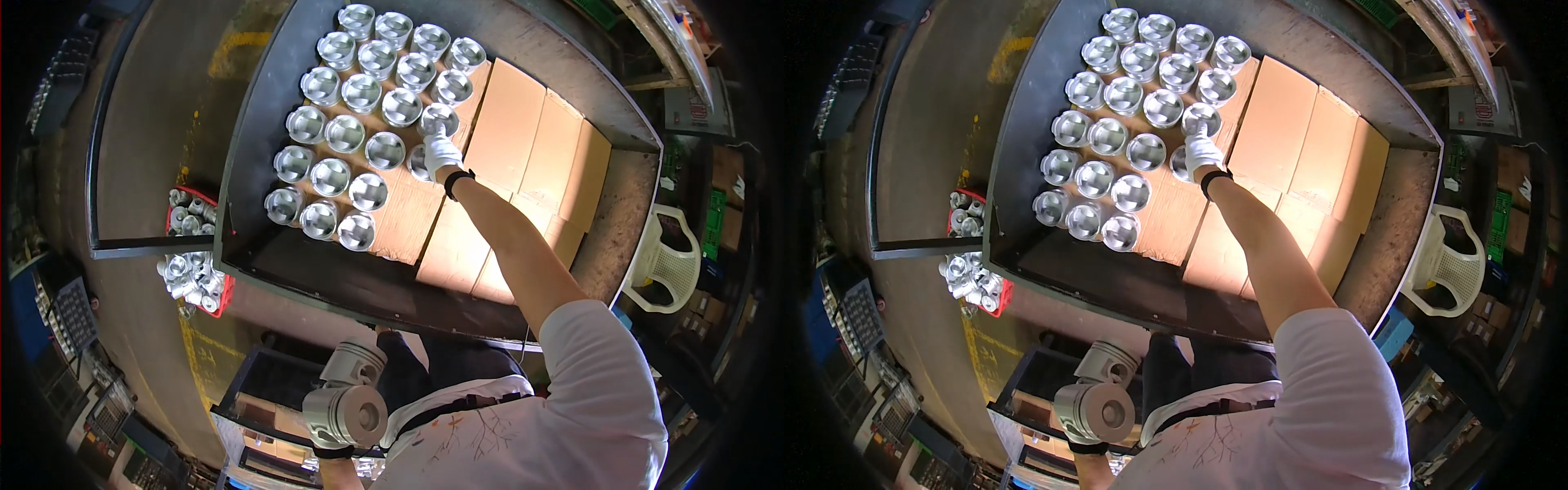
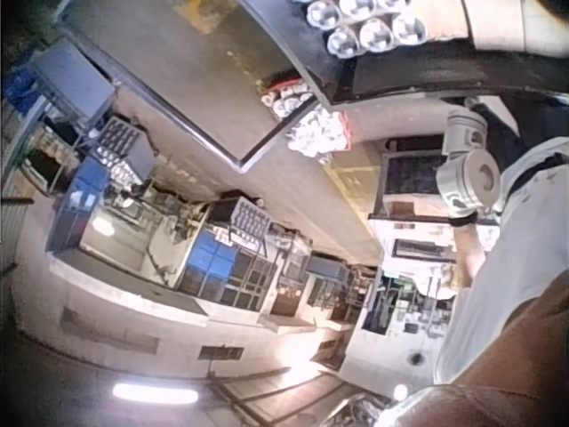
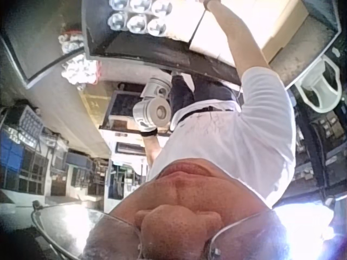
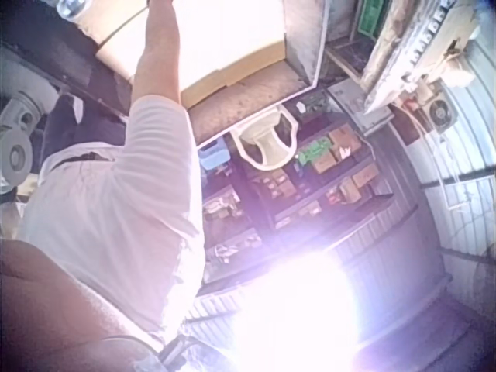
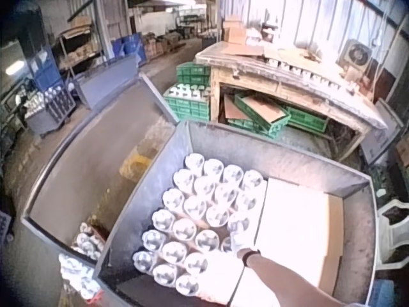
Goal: Transferring and organizing metal engine pistons between industrial crates and carts.
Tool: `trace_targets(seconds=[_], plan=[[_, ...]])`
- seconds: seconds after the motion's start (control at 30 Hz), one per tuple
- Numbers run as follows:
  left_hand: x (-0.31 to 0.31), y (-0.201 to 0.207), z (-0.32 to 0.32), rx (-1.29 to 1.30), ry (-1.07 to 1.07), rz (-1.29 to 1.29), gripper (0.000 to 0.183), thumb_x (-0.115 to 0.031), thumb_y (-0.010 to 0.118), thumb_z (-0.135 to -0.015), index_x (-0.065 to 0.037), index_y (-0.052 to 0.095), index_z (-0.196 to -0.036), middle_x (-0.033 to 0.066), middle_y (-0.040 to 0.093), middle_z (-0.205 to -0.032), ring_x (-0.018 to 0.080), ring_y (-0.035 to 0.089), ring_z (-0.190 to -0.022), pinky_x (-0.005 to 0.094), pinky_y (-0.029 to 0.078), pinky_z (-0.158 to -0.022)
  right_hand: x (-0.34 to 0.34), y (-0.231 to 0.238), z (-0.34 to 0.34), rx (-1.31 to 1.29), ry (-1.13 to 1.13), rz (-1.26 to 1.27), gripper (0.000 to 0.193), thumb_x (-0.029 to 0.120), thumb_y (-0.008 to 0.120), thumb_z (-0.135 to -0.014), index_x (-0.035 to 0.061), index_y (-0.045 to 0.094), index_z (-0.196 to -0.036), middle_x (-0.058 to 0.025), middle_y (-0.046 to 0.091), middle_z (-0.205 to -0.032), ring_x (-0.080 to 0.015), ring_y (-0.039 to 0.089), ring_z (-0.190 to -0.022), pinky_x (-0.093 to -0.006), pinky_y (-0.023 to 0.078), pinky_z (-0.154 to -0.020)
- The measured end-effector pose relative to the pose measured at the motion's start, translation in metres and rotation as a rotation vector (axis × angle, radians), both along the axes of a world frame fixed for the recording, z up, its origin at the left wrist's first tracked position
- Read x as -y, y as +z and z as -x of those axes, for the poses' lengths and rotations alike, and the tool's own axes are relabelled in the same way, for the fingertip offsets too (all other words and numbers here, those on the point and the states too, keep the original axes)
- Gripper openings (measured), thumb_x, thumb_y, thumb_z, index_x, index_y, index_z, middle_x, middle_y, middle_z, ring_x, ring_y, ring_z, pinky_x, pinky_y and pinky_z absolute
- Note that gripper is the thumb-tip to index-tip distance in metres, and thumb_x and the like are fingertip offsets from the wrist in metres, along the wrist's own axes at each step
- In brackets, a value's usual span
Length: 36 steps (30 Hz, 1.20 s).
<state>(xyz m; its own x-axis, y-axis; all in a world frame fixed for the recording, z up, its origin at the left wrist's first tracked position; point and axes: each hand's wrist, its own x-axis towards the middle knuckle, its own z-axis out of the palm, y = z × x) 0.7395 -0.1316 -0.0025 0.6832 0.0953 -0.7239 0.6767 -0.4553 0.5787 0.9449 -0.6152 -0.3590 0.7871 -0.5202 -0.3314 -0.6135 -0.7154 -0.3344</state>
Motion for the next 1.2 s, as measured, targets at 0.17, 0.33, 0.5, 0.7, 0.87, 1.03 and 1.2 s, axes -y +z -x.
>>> trace_targets(seconds=[0.17,0.33,0.5,0.7,0.87,1.03,1.2], plan=[[0.005,0.008,-0.007,0.012,-0.057,0.049,0.02,-0.007,0.064,-0.084,-0.001,0.067,-0.103,0.0036,0.068,-0.101,0.0169,0.065,-0.092,0.0283,0.051,-0.083,-0.003,0.024,-0.006,-0.173,0.248,0.073,0.02,0.017,0.061,-0.084,0.0042,0.066,-0.099,-0.0192,0.067,-0.093,-0.0334,0.066,-0.088,-0.0399,0.053,-0.079],[0.034,0.011,-0.048,0.05,-0.385,0.347,0.02,-0.007,0.065,-0.084,-0.001,0.068,-0.102,0.0032,0.068,-0.1,0.0167,0.065,-0.091,0.028,0.051,-0.083,-0.042,0.157,0.001,-0.094,0.452,-0.067,0.031,0.033,0.062,-0.086,0.003,0.069,-0.094,-0.0163,0.067,-0.08,-0.0294,0.068,-0.07,-0.0408,0.053,-0.056],[0.115,-0.008,-0.121,-0.04,-0.81,0.871,0.02,0.0,0.064,-0.081,0.0,0.067,-0.101,0.0047,0.069,-0.097,0.015,0.064,-0.087,0.027,0.051,-0.079,-0.104,0.359,0.041,-0.619,0.678,-0.729,0.066,0.065,0.048,-0.087,0.0083,0.063,-0.118,-0.0118,0.069,-0.09,-0.0272,0.069,-0.069,-0.0395,0.054,-0.068],[0.184,-0.071,-0.118,-0.17,-0.853,0.494,0.023,-0.005,0.063,-0.08,0.0,0.065,-0.102,0.0175,0.068,-0.093,0.0298,0.066,-0.087,0.0357,0.051,-0.079,-0.106,0.28,0.093,-0.489,0.927,-0.475,0.029,0.03,0.058,-0.086,0.0049,0.067,-0.097,-0.0153,0.068,-0.074,-0.0312,0.067,-0.066,-0.0396,0.053,-0.06],[0.178,-0.116,-0.101,0.17,-0.755,0.305,0.019,-0.006,0.064,-0.076,0.0,0.063,-0.094,0.0195,0.067,-0.083,0.0316,0.067,-0.079,0.038,0.052,-0.072,-0.084,0.205,0.111,-0.509,0.412,-0.713,0.026,0.025,0.053,-0.091,0.0021,0.066,-0.092,-0.0113,0.061,-0.06,-0.0199,0.06,-0.047,-0.0332,0.047,-0.044],[0.153,-0.106,-0.094,-0.229,-0.342,0.462,0.015,0.005,0.059,-0.075,0.0,0.06,-0.088,0.0071,0.064,-0.08,0.0136,0.059,-0.075,0.029,0.048,-0.067,-0.081,0.1,0.117,-0.158,-0.071,-0.604,0.029,0.021,0.046,-0.094,-0.002,0.063,-0.093,-0.0151,0.066,-0.065,-0.0271,0.065,-0.052,-0.0386,0.051,-0.046],[0.127,-0.071,-0.091,-0.334,-0.004,0.598,0.024,0.009,0.055,-0.075,-0.002,0.059,-0.096,0.0024,0.064,-0.089,0.0101,0.06,-0.081,0.0249,0.05,-0.073,-0.09,0.066,0.103,-0.099,-0.451,-0.736,0.027,0.021,0.042,-0.094,0.0009,0.06,-0.097,-0.0128,0.062,-0.061,-0.0247,0.062,-0.047,-0.0378,0.047,-0.041]])
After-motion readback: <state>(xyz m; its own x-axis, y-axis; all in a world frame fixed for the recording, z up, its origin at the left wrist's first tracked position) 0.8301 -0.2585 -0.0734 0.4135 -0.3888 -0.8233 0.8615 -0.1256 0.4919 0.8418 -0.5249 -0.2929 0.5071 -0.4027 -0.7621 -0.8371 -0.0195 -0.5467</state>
